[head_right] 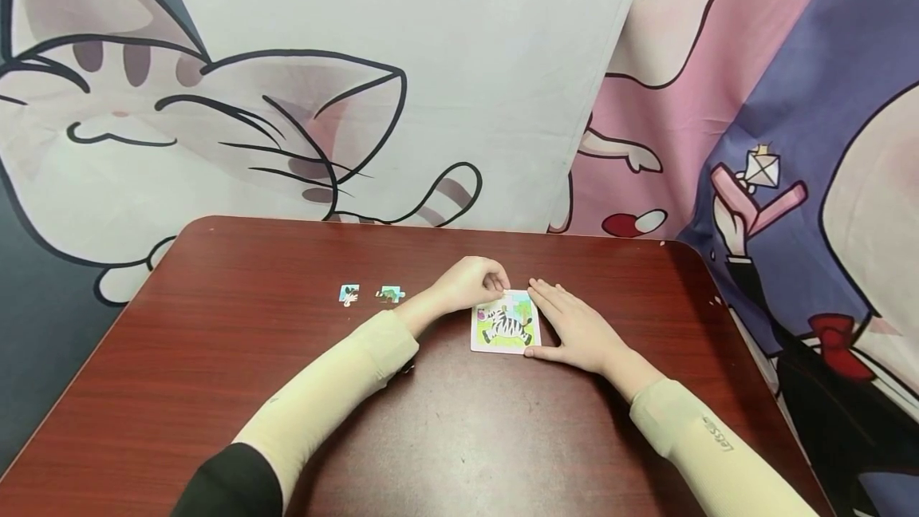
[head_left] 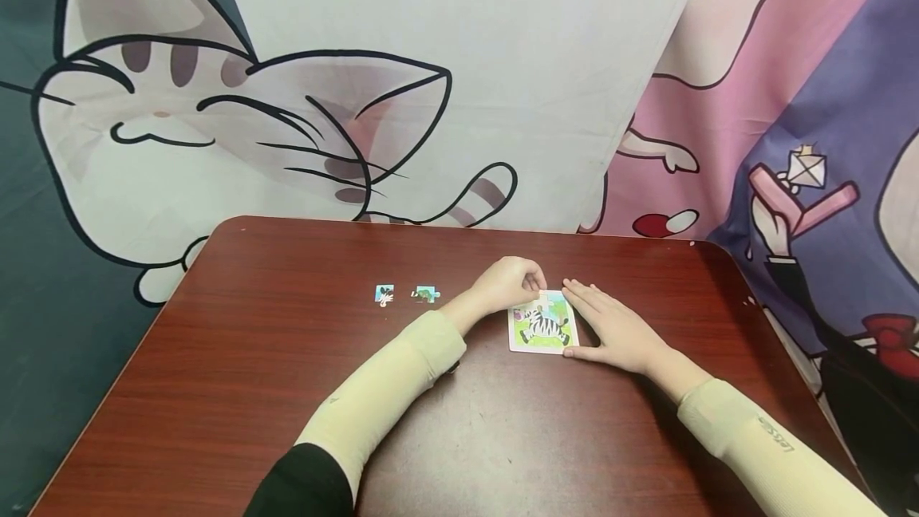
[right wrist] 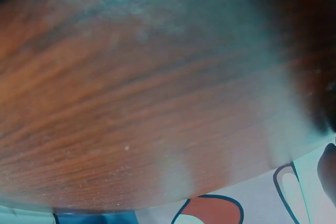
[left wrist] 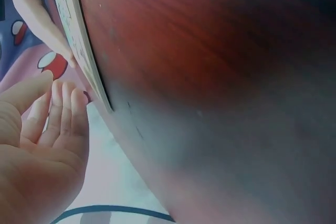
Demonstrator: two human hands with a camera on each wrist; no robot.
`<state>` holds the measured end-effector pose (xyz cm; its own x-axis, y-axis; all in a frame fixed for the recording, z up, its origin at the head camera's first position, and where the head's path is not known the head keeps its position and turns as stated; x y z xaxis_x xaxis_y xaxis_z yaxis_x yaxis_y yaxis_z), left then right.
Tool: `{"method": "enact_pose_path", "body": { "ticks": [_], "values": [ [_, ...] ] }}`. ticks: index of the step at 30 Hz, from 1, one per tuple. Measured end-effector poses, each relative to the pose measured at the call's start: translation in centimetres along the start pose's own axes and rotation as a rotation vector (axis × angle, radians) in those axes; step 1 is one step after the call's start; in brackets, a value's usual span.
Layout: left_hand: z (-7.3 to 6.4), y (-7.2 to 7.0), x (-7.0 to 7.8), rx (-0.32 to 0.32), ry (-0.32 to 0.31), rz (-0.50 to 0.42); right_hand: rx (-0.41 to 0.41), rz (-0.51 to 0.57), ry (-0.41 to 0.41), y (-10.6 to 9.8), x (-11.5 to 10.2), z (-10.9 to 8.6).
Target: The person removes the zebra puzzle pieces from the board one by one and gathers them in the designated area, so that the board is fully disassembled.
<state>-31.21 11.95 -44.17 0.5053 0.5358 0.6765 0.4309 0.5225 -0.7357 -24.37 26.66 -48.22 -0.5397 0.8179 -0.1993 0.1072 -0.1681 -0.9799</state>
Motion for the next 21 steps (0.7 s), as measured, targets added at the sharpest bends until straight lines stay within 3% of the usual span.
{"method": "enact_pose_path", "body": {
  "ticks": [6, 15, 21],
  "values": [
    [0.8, 0.9, 0.1, -0.019, -0.018, -0.031, 0.013, -0.004, -0.015, -0.1, -0.1, 0.0],
    [1.4, 2.1, -0.2, -0.047, -0.055, 0.006, 0.014, -0.001, -0.012, 0.1, -0.1, 0.1],
    [1.4, 2.2, -0.2, -0.050, -0.075, 0.013, 0.050, -0.025, -0.053, -0.2, -0.5, 0.0]
  ]
}}
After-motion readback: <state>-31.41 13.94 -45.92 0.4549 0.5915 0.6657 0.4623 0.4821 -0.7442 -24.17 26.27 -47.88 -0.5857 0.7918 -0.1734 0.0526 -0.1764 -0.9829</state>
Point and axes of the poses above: each hand's wrist, its own z-axis towards the middle knuckle, its own y-axis out of the palm, x = y × z, the point moved 9 cm from there along z, towards the middle knuckle, and after that the axes turned 1 degree about -x, right-handed, at the moved point
